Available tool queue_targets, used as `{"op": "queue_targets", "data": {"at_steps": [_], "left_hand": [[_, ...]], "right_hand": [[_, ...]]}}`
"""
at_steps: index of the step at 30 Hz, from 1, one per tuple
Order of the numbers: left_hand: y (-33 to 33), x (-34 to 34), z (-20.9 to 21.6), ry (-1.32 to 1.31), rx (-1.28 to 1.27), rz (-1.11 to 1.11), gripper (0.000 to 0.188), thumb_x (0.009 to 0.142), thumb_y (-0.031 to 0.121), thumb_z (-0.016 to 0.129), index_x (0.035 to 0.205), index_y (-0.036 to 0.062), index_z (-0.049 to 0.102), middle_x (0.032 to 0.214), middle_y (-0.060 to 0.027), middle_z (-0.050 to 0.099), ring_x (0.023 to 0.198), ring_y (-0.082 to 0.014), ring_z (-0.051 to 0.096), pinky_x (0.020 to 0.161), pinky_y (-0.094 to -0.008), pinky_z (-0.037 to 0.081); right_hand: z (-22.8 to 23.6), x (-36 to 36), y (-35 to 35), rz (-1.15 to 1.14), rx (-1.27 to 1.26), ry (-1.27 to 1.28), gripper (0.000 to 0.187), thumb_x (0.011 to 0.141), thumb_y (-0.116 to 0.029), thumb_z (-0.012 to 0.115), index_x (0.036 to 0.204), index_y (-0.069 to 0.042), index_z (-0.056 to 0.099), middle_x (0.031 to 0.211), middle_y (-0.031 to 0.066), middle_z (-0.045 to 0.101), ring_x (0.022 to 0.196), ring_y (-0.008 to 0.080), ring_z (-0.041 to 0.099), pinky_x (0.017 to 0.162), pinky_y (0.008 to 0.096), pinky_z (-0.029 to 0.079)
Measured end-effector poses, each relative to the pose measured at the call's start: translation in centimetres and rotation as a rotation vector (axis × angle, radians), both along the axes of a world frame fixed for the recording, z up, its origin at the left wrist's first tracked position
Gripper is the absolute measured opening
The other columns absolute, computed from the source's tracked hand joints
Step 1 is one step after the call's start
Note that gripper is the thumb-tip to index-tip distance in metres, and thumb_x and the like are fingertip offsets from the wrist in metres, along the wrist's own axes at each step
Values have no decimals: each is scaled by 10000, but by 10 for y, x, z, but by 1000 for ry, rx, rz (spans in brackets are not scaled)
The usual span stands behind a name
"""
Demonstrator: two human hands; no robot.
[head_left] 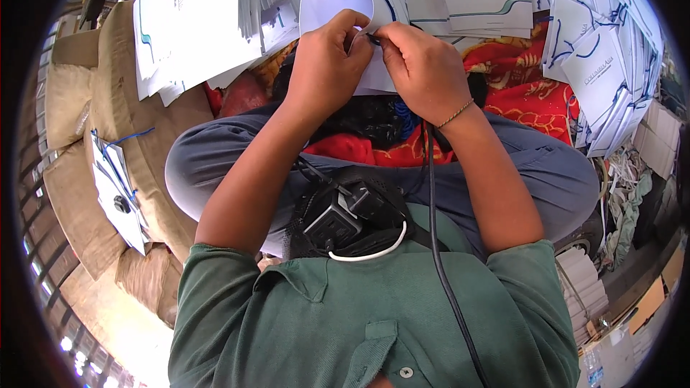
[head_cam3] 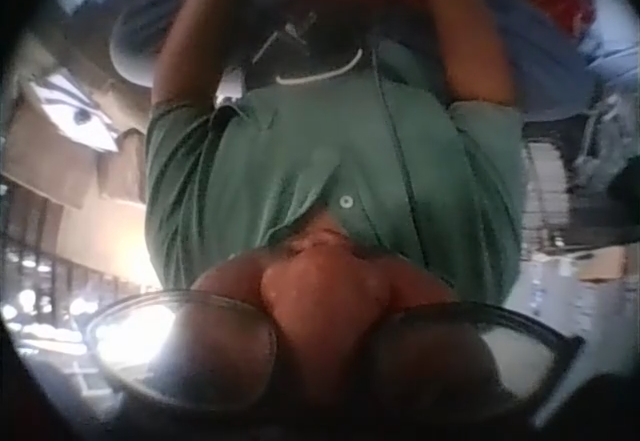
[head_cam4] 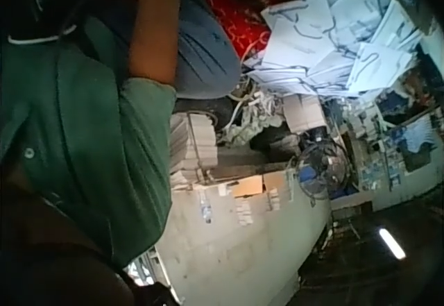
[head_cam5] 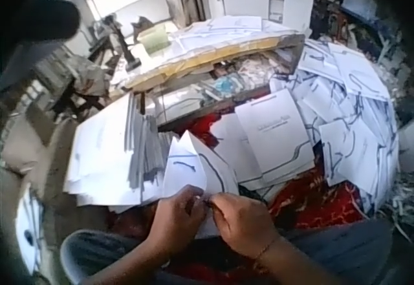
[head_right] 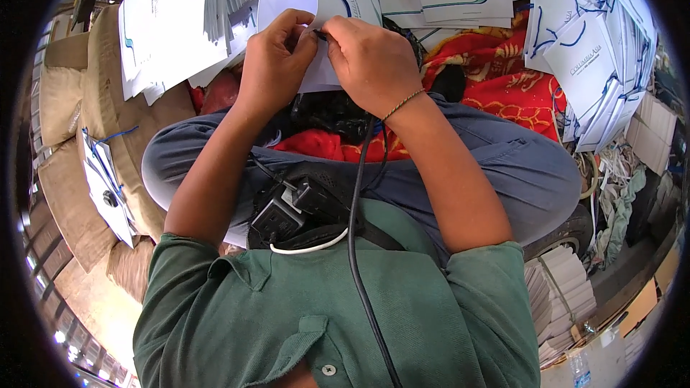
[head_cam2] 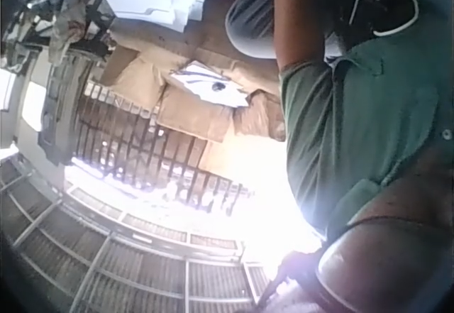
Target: Attaching string handles to hospital paper bags by threading them through holes and securing them.
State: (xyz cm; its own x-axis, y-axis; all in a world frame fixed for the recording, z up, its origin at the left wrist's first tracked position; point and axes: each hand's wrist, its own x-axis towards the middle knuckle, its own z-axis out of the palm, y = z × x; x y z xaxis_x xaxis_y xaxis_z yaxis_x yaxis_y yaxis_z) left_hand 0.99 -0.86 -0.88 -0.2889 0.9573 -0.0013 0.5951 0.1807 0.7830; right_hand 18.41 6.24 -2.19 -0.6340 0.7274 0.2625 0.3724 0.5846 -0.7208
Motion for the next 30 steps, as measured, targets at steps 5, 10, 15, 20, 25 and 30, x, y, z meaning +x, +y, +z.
{"op": "queue_targets", "data": {"at_steps": [5,10,15,20,25,30], "left_hand": [[0,4,2,7,12,-8,211,1006,96,713,1191,-5,711,788,-82,668,721,-108,581,689,-310,510],[0,-5,-4,17,-28,29,199,1005,84,711,1188,7,712,766,-55,640,711,-92,562,671,-297,491],[2,0,-4,-33,-17,39,196,1017,92,709,1187,-5,708,779,-43,651,726,-82,564,678,-289,493],[4,0,-1,-22,-51,34,201,1024,95,708,1186,-24,704,800,-49,663,741,-83,574,691,-288,500],[1,-1,-5,-11,32,6,204,1026,91,701,1196,-20,707,786,-57,667,727,-91,573,691,-294,505],[1,0,-5,7,20,-9,203,1024,91,700,1194,-19,710,760,-63,657,710,-90,561,678,-297,500]], "right_hand": [[-4,-8,-7,-36,91,-59,105,1021,-141,641,1088,-62,660,943,153,752,874,395,744,747,500,591],[-8,-13,-4,-28,19,-80,113,1030,-160,624,1081,-61,646,947,178,759,894,414,743,759,520,588],[-3,-2,0,-33,-167,-2,169,1043,-180,615,1137,-66,697,982,197,775,920,438,744,783,540,585],[-5,-4,-1,-34,-148,48,155,1067,-157,635,1130,-41,716,910,213,752,867,445,734,740,509,559],[-5,-7,-6,-48,-35,-31,158,1019,-149,627,1136,-59,684,1004,182,773,920,423,746,782,534,588],[-8,-13,-5,-49,35,-83,141,1005,-138,627,1118,-56,642,966,182,764,900,420,744,771,543,582]]}}
